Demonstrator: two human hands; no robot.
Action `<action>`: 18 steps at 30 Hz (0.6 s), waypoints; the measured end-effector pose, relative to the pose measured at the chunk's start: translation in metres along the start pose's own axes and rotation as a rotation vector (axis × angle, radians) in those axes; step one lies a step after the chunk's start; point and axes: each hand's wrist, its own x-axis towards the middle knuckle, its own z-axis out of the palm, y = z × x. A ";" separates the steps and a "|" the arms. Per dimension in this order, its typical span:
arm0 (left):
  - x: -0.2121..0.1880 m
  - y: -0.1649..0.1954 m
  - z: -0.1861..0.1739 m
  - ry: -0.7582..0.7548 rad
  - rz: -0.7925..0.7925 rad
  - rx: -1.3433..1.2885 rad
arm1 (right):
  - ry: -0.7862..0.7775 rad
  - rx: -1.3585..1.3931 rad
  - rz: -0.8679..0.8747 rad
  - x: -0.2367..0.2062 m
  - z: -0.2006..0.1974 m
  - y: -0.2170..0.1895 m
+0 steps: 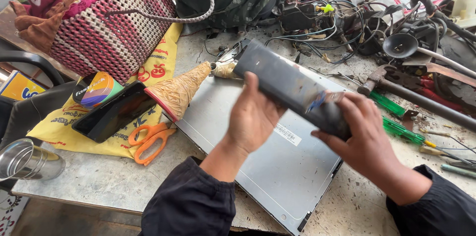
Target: The person uses a screwdriver to remove screws from a wrapped cylindrical object and a black plastic casing on a metal panel. They manipulate wires and components, then place the objects on the work surface.
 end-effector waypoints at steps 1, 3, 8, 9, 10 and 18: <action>-0.001 -0.004 0.003 -0.006 0.004 0.003 | 0.002 0.008 -0.013 -0.001 0.001 -0.003; -0.003 -0.013 0.009 -0.016 0.012 0.009 | -0.057 0.050 -0.009 -0.003 0.000 -0.009; -0.006 -0.021 0.008 0.039 0.090 -0.155 | -0.165 0.081 0.008 0.000 -0.012 -0.016; -0.006 -0.022 0.007 0.062 0.104 -0.164 | -0.184 0.055 0.014 0.002 -0.014 -0.016; -0.005 -0.022 0.005 0.096 0.098 -0.169 | -0.203 0.030 0.019 0.003 -0.016 -0.017; 0.000 -0.023 -0.006 0.210 0.019 -0.167 | -0.199 0.158 0.032 0.004 -0.022 -0.023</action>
